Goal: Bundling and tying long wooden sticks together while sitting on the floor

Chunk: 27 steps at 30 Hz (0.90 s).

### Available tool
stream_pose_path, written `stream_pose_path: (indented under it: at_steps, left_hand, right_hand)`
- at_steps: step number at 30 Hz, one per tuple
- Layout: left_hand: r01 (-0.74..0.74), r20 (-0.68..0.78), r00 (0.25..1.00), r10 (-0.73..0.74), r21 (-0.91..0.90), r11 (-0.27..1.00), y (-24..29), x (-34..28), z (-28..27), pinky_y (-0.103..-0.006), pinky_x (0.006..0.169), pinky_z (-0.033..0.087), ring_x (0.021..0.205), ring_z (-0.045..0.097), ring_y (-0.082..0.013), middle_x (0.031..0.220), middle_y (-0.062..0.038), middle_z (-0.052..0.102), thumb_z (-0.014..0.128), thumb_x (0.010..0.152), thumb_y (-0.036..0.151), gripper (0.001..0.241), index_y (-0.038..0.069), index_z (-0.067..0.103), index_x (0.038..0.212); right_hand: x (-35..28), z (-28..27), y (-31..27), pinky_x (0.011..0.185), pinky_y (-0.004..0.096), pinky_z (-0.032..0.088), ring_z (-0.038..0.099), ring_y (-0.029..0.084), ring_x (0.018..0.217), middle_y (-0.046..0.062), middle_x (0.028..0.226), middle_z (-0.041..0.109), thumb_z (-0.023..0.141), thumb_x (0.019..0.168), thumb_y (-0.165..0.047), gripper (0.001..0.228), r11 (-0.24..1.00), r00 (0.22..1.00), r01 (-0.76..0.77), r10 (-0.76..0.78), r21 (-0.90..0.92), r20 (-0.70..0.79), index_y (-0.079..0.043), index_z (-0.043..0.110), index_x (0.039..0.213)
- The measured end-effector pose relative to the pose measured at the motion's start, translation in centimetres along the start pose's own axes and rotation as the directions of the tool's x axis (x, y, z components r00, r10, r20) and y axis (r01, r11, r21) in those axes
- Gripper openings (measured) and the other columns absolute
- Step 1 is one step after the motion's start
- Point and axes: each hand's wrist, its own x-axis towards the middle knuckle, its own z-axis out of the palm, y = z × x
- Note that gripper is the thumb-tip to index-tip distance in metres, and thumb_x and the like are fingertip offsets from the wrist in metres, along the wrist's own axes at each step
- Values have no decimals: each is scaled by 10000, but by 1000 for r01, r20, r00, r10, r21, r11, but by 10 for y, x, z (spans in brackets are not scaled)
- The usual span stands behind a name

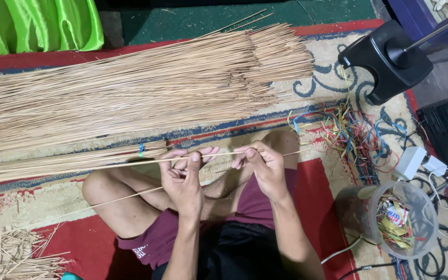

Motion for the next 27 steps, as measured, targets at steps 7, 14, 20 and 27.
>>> stream_pose_path:
  at_steps: [7, 14, 20, 27]
  left_hand:
    - [-45, 49, 998, 46, -9, 999, 4, 2, 0, -441, 772, 651, 817, 785, -335, 874, -274, 753, 573, 1027, 30, 188, 29, 411, 1123]
    - [-106, 184, 979, 89, 84, 991, 2, -14, 10, -394, 781, 639, 798, 792, -283, 852, -240, 772, 552, 1014, 3, 109, 42, 457, 1050]
    - [-138, 118, 984, 132, 47, 989, 7, 1, -3, -373, 803, 643, 822, 766, -234, 889, -233, 754, 531, 1039, 28, 109, 45, 435, 1086]
    - [-129, 39, 990, 138, -166, 978, -1, 6, -10, -421, 827, 652, 850, 772, -301, 878, -258, 718, 482, 1068, 43, 117, 38, 371, 1105]
  right_hand:
    - [0, 12, -6, 636, 325, 590, 704, 230, 655, 231, 744, 732, 581, 1035, -148, 306, 997, 999, -47, 46, 67, 21, 135, 697, 1032]
    - [1, 17, 6, 509, 246, 522, 573, 150, 444, 81, 478, 557, 514, 1105, -178, 400, 952, 916, -88, 194, 294, -352, -3, 671, 781]
    - [-1, 3, 2, 566, 308, 575, 706, 239, 580, 234, 655, 703, 524, 1081, -221, 366, 983, 990, -144, 141, 116, 30, 113, 651, 996]
    - [3, -8, -16, 687, 340, 606, 755, 239, 716, 238, 805, 776, 692, 947, -39, 158, 999, 985, -19, 28, -50, 171, 112, 705, 989]
